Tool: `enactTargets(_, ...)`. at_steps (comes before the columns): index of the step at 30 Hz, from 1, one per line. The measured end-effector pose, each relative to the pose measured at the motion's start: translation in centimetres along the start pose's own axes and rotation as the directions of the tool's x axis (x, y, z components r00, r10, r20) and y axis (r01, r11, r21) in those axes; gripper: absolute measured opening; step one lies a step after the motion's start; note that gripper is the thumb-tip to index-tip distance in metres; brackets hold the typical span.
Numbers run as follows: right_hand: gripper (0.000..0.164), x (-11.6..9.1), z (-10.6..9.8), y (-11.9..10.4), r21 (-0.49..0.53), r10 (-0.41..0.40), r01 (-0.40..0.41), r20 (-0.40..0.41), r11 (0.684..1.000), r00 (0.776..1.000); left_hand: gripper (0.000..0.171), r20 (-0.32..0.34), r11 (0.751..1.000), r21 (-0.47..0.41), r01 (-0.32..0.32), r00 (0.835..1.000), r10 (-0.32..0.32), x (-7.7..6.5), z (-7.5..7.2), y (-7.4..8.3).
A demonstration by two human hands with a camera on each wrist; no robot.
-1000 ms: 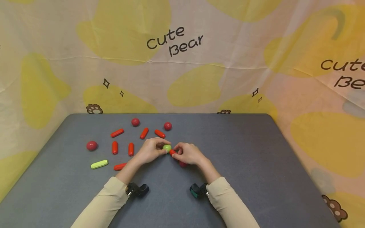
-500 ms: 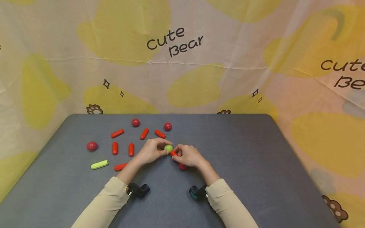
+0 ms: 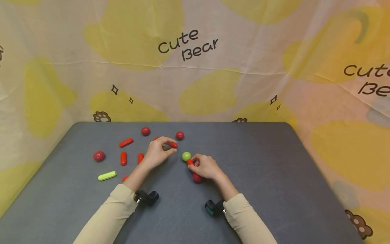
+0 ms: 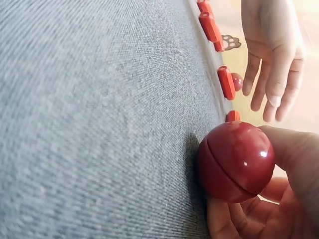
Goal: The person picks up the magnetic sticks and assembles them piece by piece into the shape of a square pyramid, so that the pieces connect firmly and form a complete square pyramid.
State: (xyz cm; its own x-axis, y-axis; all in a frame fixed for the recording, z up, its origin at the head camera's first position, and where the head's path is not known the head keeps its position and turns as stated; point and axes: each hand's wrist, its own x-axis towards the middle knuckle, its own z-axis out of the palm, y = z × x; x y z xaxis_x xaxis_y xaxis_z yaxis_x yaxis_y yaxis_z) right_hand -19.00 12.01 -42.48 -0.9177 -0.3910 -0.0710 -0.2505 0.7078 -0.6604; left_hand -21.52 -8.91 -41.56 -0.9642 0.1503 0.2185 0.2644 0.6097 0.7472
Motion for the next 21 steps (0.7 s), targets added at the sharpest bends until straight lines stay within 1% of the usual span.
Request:
enactTargets(4,0.023,0.0,0.1,0.4,0.013,0.043,-0.043,-0.024,0.999,0.999,0.026,-0.059,1.000,0.012,0.010,0.998,-0.009,0.6,0.3,-0.3)
enactTargets(7,0.023,-0.1,0.0,0.6,0.027,0.078,-0.077,-0.052,0.997,0.996,0.029,-0.071,1.000,0.018,0.018,0.997,-0.017,0.9,0.6,-0.6)
enactTargets(12,0.023,-0.3,-0.2,0.8,0.036,0.124,-0.121,-0.071,0.992,0.990,0.032,-0.045,0.998,0.050,0.024,0.999,-0.021,1.2,0.9,-1.1)
enactTargets(21,0.024,-0.5,-0.4,1.2,0.057,0.142,-0.138,-0.072,0.989,0.987,0.036,0.007,0.992,0.109,0.060,0.998,-0.061,1.8,0.9,-1.0)
